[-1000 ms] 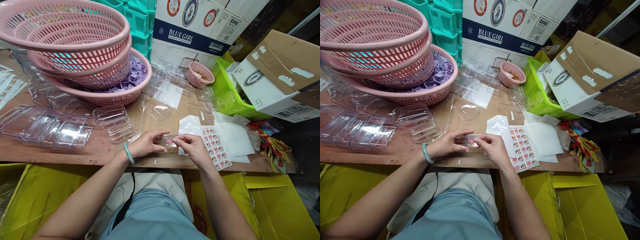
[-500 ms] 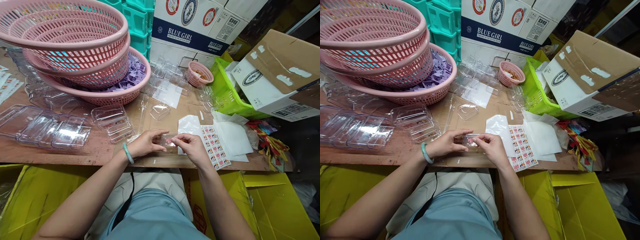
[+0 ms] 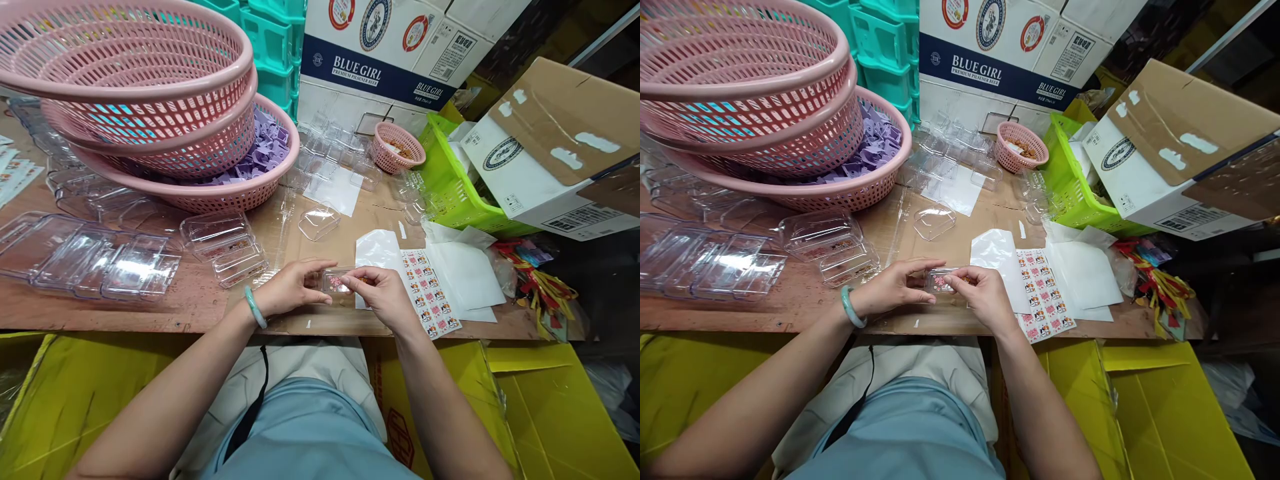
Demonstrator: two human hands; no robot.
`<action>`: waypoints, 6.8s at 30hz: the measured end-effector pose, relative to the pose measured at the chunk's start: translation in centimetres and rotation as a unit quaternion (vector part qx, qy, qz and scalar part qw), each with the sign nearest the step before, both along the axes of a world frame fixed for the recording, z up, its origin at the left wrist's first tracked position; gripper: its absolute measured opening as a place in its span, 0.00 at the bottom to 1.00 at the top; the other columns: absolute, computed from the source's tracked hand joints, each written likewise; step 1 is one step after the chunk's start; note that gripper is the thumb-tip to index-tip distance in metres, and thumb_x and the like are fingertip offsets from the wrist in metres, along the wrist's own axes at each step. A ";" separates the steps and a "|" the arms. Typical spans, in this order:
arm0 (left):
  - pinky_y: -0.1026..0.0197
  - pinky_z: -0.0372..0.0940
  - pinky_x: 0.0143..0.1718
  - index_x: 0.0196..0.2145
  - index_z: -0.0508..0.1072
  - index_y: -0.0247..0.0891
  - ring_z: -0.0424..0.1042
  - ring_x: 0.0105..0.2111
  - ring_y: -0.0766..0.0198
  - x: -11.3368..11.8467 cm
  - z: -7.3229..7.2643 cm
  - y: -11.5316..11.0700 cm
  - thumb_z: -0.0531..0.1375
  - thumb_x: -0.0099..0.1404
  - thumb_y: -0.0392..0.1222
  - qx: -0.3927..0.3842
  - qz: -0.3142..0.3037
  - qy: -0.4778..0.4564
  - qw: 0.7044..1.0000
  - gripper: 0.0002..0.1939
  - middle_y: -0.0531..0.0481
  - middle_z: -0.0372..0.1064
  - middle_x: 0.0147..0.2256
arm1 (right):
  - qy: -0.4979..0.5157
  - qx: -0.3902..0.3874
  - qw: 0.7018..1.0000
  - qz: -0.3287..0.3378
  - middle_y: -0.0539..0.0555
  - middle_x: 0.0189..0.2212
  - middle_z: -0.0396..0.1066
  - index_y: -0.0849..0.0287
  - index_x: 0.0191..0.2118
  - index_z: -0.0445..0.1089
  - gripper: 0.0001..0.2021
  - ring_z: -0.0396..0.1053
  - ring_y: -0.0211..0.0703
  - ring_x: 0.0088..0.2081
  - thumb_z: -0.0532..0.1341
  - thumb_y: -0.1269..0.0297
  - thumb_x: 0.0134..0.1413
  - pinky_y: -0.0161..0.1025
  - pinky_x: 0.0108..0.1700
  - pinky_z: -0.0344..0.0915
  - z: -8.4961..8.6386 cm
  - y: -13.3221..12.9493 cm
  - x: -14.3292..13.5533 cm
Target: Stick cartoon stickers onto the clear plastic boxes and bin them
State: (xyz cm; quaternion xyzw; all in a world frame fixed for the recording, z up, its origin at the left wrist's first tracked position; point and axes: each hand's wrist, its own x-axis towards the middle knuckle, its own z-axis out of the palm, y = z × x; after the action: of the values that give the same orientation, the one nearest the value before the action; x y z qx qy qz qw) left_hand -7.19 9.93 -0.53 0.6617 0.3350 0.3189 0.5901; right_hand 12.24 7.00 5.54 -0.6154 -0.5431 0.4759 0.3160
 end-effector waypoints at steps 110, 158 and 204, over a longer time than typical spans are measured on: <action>0.37 0.40 0.65 0.64 0.51 0.35 0.36 0.68 0.42 13.0 1.2 1.8 0.64 0.56 0.54 0.186 0.158 0.176 0.954 0.45 0.34 0.44 0.66 | -0.334 0.079 0.938 -0.055 0.62 0.69 0.42 0.54 0.63 0.58 0.36 0.32 0.64 0.69 0.63 0.46 0.50 0.68 0.64 0.35 -5.7 -2.9 12.8; 0.31 0.46 0.61 0.64 0.54 0.41 0.45 0.66 0.37 23.9 -1.2 -4.1 0.66 0.54 0.55 0.392 -0.142 0.320 0.851 0.45 0.37 0.47 0.66 | -0.285 0.099 0.877 -0.374 0.70 0.55 0.65 0.66 0.59 0.60 0.31 0.61 0.63 0.58 0.64 0.70 0.47 0.56 0.58 0.57 -2.2 5.0 35.1; 0.65 0.66 0.34 0.24 0.73 0.33 0.68 0.26 0.70 14.7 -0.3 -4.5 0.70 0.48 0.51 -0.315 0.143 -0.152 0.926 0.18 0.53 0.70 0.23 | -0.229 0.393 0.883 -0.116 0.57 0.45 0.77 0.55 0.50 0.73 0.15 0.75 0.47 0.46 0.58 0.72 0.58 0.49 0.52 0.71 -8.4 -6.7 7.9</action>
State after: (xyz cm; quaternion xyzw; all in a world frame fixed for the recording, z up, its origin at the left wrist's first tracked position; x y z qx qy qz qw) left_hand 7.48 5.47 -0.78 0.3302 0.4162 0.3744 0.7600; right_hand 20.10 0.33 -2.84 -0.5907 -0.6679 0.0292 0.4517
